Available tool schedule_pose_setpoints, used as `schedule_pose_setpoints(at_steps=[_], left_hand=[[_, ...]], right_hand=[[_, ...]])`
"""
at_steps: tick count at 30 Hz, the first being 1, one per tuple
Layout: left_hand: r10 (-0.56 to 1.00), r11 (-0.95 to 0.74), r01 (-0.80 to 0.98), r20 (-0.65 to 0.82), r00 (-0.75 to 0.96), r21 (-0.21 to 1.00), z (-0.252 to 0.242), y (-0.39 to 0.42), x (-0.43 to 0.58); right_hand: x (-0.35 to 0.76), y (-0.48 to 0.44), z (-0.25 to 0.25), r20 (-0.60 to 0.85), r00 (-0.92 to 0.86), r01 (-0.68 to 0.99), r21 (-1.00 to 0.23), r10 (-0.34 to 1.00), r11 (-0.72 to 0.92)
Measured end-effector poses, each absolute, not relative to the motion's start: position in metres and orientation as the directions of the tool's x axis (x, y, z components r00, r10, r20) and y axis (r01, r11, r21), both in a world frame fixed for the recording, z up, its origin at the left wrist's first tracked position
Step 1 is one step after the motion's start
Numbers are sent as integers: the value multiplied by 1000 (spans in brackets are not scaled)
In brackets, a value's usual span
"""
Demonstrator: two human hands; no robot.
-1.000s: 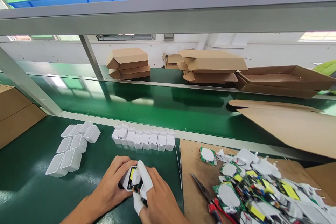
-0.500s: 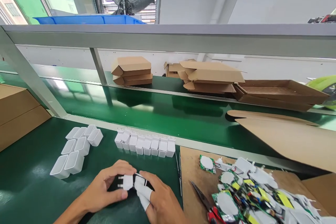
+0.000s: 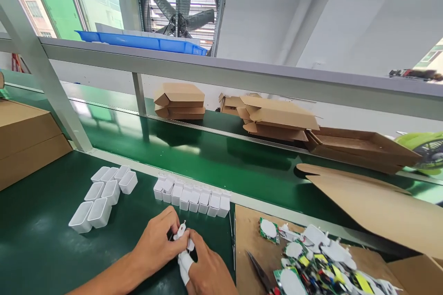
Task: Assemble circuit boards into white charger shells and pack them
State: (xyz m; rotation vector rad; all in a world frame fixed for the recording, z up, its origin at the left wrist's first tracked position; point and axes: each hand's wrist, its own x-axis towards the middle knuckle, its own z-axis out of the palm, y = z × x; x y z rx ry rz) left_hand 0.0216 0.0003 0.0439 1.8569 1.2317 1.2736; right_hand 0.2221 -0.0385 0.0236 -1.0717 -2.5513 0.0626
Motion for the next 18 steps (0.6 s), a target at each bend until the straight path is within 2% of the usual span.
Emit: schedule_pose_setpoints(at_steps=[3,5,9,13,18], left_hand=[[879,-477,318,442,178,820,41,-1,15],[877,-479,284,439,195,831,39,-3,2],[938,-346,271,342,63,898,34,-3,-24],[950,-298,238,312,-22,924,30,-1,-32],[900,-431,190,406,159,882,31,-9,-24]], right_hand=[[218,-34,32,315,-636,665,-240,704,708],[215,-32,39,372,-615,623,-311,695,718],[210,-33,55,501,-541,570,-371,675,733],[205,-33,57,487,-540,530,-438,687,727],[197,-31,37,444,-563,491,-499,697,714]])
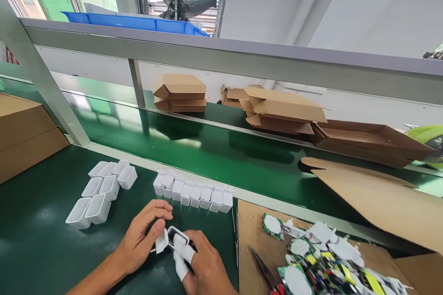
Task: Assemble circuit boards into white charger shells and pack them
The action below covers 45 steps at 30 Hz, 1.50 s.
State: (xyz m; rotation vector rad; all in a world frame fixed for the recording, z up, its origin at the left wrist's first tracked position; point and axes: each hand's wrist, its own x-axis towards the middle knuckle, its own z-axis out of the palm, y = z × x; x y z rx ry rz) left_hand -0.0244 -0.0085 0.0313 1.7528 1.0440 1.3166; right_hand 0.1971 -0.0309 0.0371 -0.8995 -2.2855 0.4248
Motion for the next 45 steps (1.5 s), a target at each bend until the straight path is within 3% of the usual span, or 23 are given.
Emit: schedule_pose_setpoints(at_steps=[4,8,11,13,16,18,20,23,30,35,39,42,45], left_hand=[[873,-460,149,414,259,876,33,-13,-21],[934,-320,87,298,199,944,35,-8,-21],[970,-179,-11,179,165,984,34,-2,-25],[967,-140,-112,160,198,984,32,0,-29],[931,-238,-113,260,257,965,26,-4,-30],[893,-365,17,344,290,931,21,-9,-25],[842,-492,120,437,316,862,17,-14,-17],[758,-636,148,576,306,757,14,-18,-6],[715,-697,196,645,271,690,20,-18,-3],[715,-697,210,641,278,686,23,-20,-4],[730,-680,221,616,295,699,21,-22,-5],[773,-632,230,577,263,740,17,-23,-7],[887,-454,202,417,200,868,14,-23,-6]], right_hand=[[201,-32,23,455,-570,491,-479,684,728],[205,-35,18,441,-536,557,-456,720,694],[203,-36,21,393,-523,547,-525,756,652],[200,-34,24,366,-500,478,-638,785,603],[194,-31,26,227,-338,233,-920,913,315],[191,-30,27,23,-253,-34,-999,967,15],[189,-33,30,-148,-229,-269,-940,962,-209],[186,-39,38,-271,-237,-458,-815,933,-353],[180,-42,46,-336,-276,-557,-707,900,-435],[179,-42,42,-333,-298,-542,-712,895,-446],[182,-40,39,-290,-264,-414,-827,920,-380],[188,-38,36,-89,-138,-108,-989,986,-105],[193,-39,29,204,-149,331,-912,968,243]])
